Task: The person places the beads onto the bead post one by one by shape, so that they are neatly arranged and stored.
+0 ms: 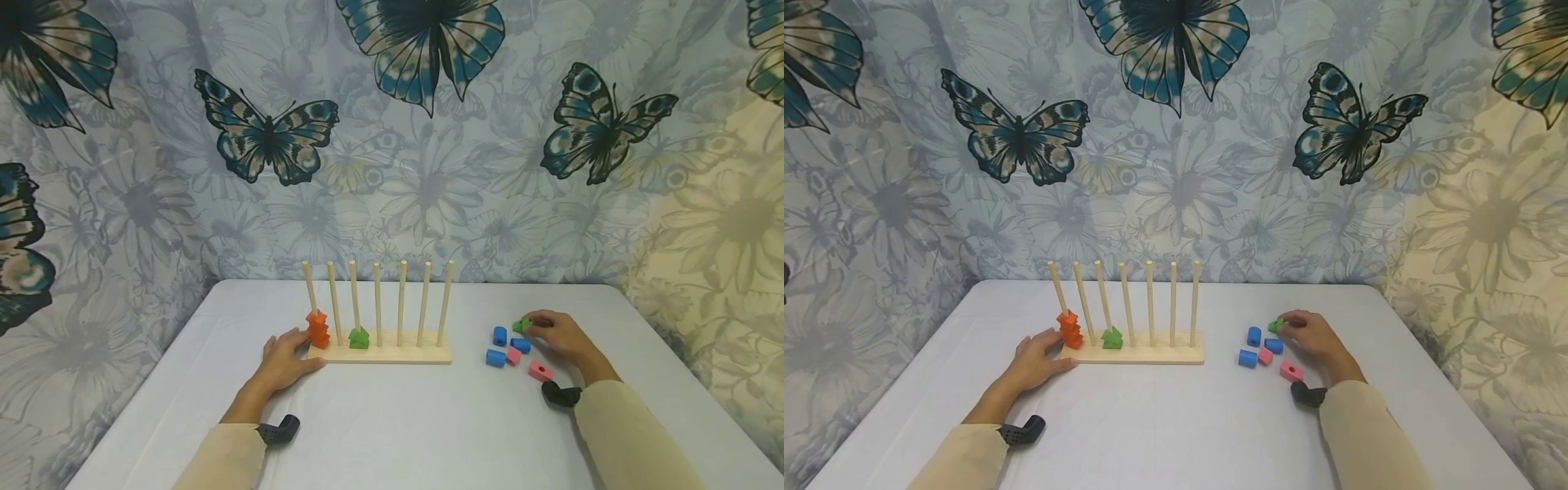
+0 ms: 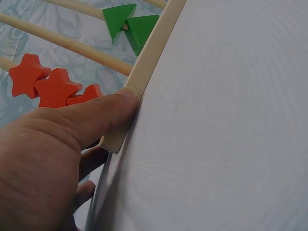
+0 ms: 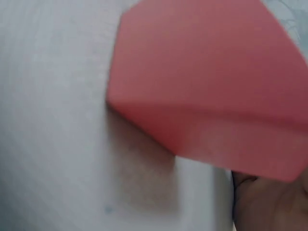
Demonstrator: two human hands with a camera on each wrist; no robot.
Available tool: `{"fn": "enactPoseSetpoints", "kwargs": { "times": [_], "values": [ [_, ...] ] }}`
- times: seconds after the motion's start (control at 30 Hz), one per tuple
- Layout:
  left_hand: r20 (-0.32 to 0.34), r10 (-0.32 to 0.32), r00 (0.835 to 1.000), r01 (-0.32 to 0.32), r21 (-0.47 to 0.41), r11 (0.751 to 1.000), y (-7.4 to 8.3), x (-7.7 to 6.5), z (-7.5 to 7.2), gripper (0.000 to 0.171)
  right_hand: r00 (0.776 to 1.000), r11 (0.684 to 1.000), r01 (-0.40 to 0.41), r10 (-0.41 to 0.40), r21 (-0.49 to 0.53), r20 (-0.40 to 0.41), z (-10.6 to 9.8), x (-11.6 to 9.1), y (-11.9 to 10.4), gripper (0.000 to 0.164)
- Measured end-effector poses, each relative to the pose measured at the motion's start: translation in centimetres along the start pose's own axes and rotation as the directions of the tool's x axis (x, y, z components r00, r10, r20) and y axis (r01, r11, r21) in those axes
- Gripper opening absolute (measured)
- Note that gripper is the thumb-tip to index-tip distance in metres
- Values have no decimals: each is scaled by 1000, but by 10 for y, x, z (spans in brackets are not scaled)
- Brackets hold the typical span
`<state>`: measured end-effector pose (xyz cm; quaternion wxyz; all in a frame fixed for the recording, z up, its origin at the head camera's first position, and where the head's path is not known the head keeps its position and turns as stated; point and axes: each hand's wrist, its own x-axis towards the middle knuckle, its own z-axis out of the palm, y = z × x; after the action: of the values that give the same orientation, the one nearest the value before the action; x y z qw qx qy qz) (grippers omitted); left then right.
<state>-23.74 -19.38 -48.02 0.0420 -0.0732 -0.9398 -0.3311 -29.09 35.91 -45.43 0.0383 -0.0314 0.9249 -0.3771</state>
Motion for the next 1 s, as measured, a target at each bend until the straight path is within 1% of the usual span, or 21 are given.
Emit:
{"fn": "enactPoseSetpoints", "kwargs": {
  "times": [0.13,0.23,0.4,0.5,0.67,0.73,0.87,1.0],
  "values": [
    [0,-2,1000,2,6,1000,1,-1,0,73,996,993,-55,61,106,-61,0,-2,1,52],
    [3,-4,1000,4,7,1000,2,-1,0,73,991,978,-76,96,195,-96,-1,-4,2,50],
    [5,-14,1000,14,1,1000,3,-1,-1,73,988,952,-31,76,304,-137,-2,-8,3,40],
    [3,-13,1000,13,5,1000,2,-1,-1,73,984,950,-31,83,311,-155,-3,-9,4,41],
    [3,-12,1000,12,9,1000,0,0,-1,73,977,945,-68,129,320,-172,0,-7,4,53],
    [1,-12,1000,12,7,1000,1,-1,-1,73,973,942,-71,137,329,-184,1,-6,3,56],
    [1,-13,1000,13,6,1000,1,-1,-1,73,963,958,-77,144,277,-228,2,-5,3,57],
    [1,-18,1000,18,13,1000,1,0,0,73,946,966,-103,168,237,-276,3,-5,-2,59]
  ]
}}
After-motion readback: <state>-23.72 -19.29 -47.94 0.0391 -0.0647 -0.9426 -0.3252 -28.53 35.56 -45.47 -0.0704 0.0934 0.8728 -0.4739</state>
